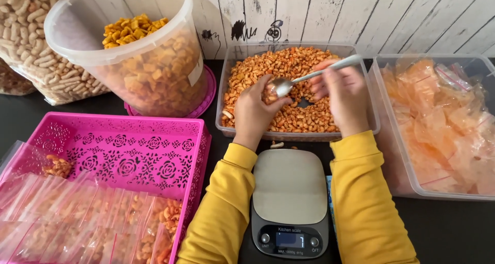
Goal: Scooping small snacks into plastic bags and weighing them on a digital scale to reach a specific weight.
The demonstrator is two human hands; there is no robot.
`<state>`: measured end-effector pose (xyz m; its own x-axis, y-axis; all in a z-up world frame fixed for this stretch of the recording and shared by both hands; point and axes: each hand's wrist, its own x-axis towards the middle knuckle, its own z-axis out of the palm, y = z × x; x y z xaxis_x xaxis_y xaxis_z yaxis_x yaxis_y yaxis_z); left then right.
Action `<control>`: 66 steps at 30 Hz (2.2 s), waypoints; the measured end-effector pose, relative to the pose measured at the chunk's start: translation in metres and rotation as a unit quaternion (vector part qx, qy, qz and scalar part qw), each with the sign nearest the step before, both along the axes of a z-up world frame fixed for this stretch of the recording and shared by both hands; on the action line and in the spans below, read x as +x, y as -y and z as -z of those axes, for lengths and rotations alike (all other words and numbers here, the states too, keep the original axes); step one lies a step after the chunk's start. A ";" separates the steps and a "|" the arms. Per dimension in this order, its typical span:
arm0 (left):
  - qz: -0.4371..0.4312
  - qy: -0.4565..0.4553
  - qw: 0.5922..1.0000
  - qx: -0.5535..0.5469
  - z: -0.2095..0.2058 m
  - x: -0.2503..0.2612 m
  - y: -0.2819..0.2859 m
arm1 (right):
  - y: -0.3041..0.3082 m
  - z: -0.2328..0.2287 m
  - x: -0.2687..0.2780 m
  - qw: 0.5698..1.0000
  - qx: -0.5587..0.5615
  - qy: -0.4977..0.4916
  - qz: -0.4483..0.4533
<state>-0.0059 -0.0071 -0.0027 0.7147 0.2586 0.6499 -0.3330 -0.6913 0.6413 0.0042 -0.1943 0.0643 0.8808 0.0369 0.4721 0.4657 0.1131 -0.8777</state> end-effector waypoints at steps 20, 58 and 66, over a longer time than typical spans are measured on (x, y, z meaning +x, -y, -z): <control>0.021 0.080 0.996 -0.040 -0.004 0.001 -0.001 | 0.016 0.044 0.035 0.968 -0.040 -0.219 0.112; 0.087 0.044 0.993 -0.062 -0.012 -0.006 -0.006 | 0.014 0.040 0.023 0.982 -0.135 -0.106 0.083; 0.086 0.052 0.992 -0.070 -0.010 -0.005 -0.005 | 0.009 0.043 0.028 0.971 -0.047 -0.217 0.093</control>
